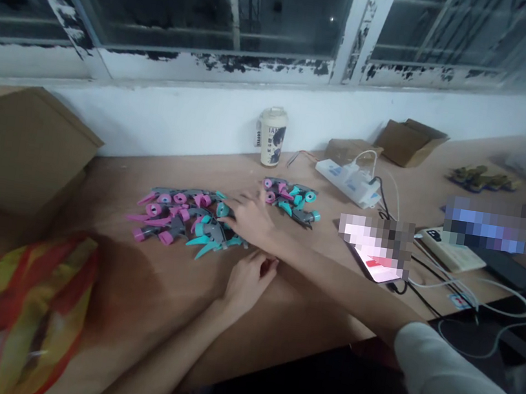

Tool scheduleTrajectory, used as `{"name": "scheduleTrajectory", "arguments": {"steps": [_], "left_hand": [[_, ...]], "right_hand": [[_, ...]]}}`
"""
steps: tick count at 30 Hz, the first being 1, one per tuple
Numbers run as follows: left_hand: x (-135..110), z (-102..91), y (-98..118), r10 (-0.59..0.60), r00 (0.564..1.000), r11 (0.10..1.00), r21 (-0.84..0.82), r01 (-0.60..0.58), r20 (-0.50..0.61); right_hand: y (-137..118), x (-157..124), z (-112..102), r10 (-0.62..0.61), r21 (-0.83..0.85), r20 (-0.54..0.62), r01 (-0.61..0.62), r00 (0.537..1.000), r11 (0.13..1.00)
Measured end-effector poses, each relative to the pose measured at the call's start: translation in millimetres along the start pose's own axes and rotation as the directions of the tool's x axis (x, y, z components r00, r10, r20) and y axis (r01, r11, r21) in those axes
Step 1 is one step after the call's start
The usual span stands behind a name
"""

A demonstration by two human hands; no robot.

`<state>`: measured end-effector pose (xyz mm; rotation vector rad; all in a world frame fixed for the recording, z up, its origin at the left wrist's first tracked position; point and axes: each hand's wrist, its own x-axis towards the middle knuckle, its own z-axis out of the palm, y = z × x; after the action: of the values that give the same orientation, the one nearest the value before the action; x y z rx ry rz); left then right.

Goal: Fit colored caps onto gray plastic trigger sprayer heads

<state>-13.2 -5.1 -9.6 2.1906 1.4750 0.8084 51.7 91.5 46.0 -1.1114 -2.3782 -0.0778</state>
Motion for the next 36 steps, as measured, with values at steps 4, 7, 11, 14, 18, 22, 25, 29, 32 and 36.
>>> {"name": "scheduleTrajectory", "arguments": {"steps": [4, 7, 11, 14, 18, 22, 25, 29, 32, 36], "left_hand": [[0.6, 0.2, -2.7, -0.010, 1.000, 0.999, 0.051, 0.009, 0.016], [1.4, 0.3, -2.9, -0.002, 1.000, 0.998, 0.060, 0.001, 0.022], [1.6, -0.8, -0.9, 0.036, 0.999, 0.999, 0.030, -0.037, 0.038], [2.8, -3.2, -1.5, 0.050, 0.998, 0.999, 0.007, -0.051, 0.032], [8.3, -9.3, -6.8, 0.102, 0.994, 0.995, -0.013, -0.102, 0.034], [17.7, -17.1, -17.4, 0.155, 0.988, 0.988, 0.030, -0.154, -0.011], [25.4, -21.3, -24.5, 0.179, 0.979, 0.979, 0.121, -0.167, -0.100], [34.8, -21.6, -28.5, 0.280, 0.954, 0.929, 0.281, -0.241, -0.108], [42.1, -20.9, -34.3, 0.341, 0.937, 0.826, 0.498, -0.263, -0.071], [48.8, -28.3, -51.0, 0.305, 0.949, 0.762, 0.619, -0.190, -0.084]], "right_hand": [[-16.0, 21.9, 18.7, -0.061, 0.012, 0.078, 0.060, 0.995, 0.998], [-13.1, 13.7, 20.5, -0.117, 0.076, 0.044, 0.113, 0.992, 0.991], [20.6, -17.8, 7.8, -0.025, 0.142, -0.030, 0.029, 0.999, 0.989], [63.2, -47.9, -9.2, 0.130, 0.121, -0.039, -0.125, 0.991, 0.985], [113.8, -88.5, -38.2, 0.222, 0.089, -0.061, -0.216, 0.973, 0.972], [131.4, -117.4, -60.3, 0.247, 0.081, -0.052, -0.242, 0.968, 0.967], [127.5, -125.8, -63.5, 0.266, 0.073, -0.037, -0.263, 0.963, 0.962], [119.0, -125.9, -53.4, 0.273, 0.077, -0.041, -0.269, 0.961, 0.960], [116.3, -125.0, -43.1, 0.271, 0.073, -0.063, -0.267, 0.960, 0.961], [118.0, -127.2, -32.7, 0.264, 0.035, -0.085, -0.262, 0.961, 0.964]]}}
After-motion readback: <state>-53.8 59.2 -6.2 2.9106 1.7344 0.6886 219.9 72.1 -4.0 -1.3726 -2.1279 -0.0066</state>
